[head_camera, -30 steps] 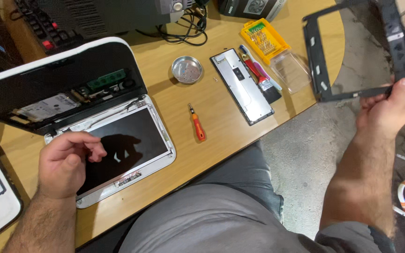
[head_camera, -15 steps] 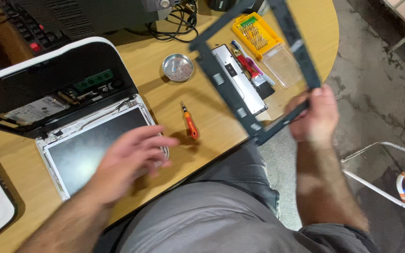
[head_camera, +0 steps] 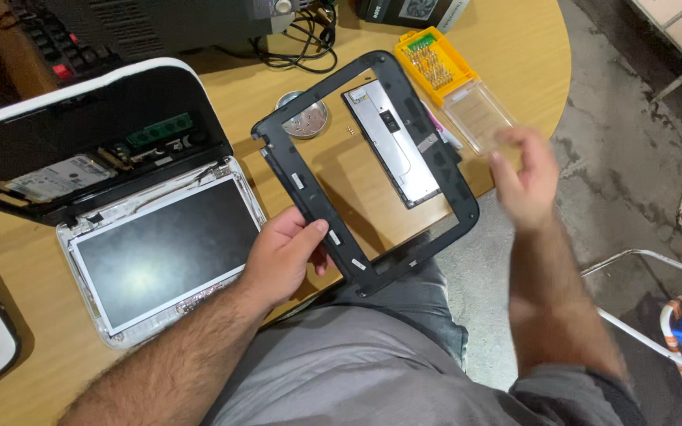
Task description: The person uses a screwdriver to remove screws from the bezel of a black laptop and then lifts off the bezel. They repeat the process on a white laptop, removing screws and detaching the bezel to expose the screen.
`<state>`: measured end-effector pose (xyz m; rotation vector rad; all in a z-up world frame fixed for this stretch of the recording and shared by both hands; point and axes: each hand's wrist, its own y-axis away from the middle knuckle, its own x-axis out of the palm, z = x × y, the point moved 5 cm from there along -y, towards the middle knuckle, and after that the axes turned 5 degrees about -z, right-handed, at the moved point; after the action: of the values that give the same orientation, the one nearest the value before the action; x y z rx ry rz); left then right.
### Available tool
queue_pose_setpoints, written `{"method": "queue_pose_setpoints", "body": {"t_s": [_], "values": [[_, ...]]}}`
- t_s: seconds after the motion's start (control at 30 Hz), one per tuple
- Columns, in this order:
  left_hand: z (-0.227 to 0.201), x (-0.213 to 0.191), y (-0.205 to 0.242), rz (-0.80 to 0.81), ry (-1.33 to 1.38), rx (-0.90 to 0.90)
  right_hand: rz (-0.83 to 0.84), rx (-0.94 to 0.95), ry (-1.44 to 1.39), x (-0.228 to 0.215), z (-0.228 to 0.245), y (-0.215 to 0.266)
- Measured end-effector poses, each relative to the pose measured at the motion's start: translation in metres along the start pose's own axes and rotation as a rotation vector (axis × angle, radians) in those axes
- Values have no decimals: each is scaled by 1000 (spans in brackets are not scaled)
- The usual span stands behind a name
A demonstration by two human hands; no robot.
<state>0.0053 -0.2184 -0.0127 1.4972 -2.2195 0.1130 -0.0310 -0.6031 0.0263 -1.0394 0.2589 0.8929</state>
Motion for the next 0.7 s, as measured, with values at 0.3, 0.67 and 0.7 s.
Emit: {"method": "queue_pose_setpoints", "body": {"t_s": [0.3, 0.67, 0.7], "values": [[7, -9, -5, 34, 32, 17, 307, 59, 211, 10, -77, -21], [2, -1, 1, 55, -161, -93, 271, 244, 434, -10, -63, -4], [2, -1, 1, 76, -163, -83, 226, 208, 440, -15, -70, -1]]}}
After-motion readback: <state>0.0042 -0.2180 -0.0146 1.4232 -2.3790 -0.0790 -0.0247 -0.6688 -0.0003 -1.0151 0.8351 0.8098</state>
